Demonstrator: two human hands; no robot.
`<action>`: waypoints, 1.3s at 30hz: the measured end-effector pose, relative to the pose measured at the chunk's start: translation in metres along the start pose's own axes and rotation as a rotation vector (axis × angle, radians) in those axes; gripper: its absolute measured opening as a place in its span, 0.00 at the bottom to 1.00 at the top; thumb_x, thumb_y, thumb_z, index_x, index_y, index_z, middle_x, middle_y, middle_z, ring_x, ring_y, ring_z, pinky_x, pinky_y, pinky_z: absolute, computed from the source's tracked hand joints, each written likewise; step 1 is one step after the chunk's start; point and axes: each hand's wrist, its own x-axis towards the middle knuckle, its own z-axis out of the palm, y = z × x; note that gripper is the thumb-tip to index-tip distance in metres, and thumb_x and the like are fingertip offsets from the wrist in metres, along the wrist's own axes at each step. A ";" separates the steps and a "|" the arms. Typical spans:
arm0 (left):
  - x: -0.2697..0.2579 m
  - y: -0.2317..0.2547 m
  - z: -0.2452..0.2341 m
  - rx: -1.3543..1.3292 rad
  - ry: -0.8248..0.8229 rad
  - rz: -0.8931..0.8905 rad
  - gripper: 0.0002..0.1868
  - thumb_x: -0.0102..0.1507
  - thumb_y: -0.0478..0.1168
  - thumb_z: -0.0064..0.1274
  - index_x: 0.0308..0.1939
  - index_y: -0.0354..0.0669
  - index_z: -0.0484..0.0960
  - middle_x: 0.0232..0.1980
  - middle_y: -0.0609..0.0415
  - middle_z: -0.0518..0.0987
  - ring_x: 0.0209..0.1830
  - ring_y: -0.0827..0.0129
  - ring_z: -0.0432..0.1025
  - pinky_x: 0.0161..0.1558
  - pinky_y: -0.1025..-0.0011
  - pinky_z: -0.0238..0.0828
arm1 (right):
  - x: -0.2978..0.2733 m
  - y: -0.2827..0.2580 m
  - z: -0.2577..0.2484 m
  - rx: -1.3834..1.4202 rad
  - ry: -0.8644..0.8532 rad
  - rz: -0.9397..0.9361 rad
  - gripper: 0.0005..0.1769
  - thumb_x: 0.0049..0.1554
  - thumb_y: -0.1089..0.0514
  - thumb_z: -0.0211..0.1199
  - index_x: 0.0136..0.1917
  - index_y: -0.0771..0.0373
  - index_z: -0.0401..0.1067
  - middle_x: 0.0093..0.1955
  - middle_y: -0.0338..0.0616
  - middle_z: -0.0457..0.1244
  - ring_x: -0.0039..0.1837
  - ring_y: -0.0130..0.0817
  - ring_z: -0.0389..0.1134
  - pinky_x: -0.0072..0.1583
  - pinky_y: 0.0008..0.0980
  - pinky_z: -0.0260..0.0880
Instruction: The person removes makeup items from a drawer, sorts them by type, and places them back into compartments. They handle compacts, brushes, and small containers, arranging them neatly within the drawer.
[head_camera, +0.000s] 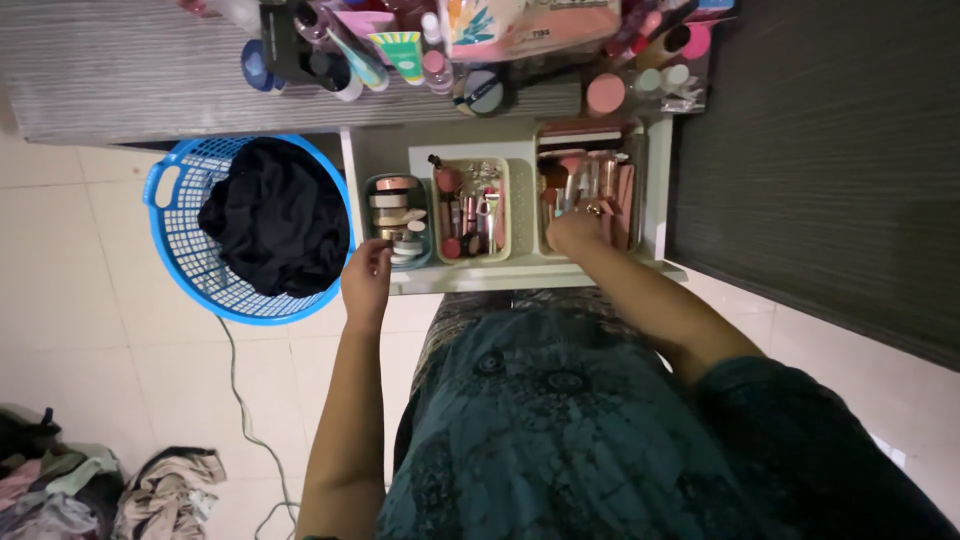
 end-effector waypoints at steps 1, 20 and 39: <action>-0.003 -0.004 -0.003 0.001 0.004 -0.004 0.07 0.67 0.44 0.57 0.49 0.57 0.84 0.39 0.56 0.84 0.41 0.58 0.79 0.46 0.62 0.77 | -0.033 -0.012 -0.036 -0.003 0.000 -0.005 0.20 0.52 0.52 0.54 0.46 0.63 0.83 0.51 0.57 0.72 0.62 0.58 0.72 0.60 0.64 0.69; -0.007 -0.040 -0.010 -0.028 0.027 -0.044 0.11 0.66 0.46 0.55 0.50 0.51 0.84 0.44 0.49 0.85 0.45 0.54 0.80 0.48 0.60 0.79 | -0.031 -0.079 -0.259 -0.101 1.292 -0.354 0.06 0.59 0.51 0.59 0.51 0.47 0.73 0.27 0.37 0.65 0.28 0.36 0.70 0.33 0.30 0.70; -0.005 -0.038 0.001 -0.026 -0.017 -0.047 0.11 0.66 0.46 0.56 0.51 0.53 0.85 0.42 0.51 0.86 0.45 0.54 0.81 0.48 0.60 0.79 | -0.051 -0.058 -0.248 0.009 1.217 -0.476 0.06 0.61 0.50 0.58 0.52 0.47 0.69 0.29 0.40 0.67 0.29 0.42 0.71 0.34 0.39 0.71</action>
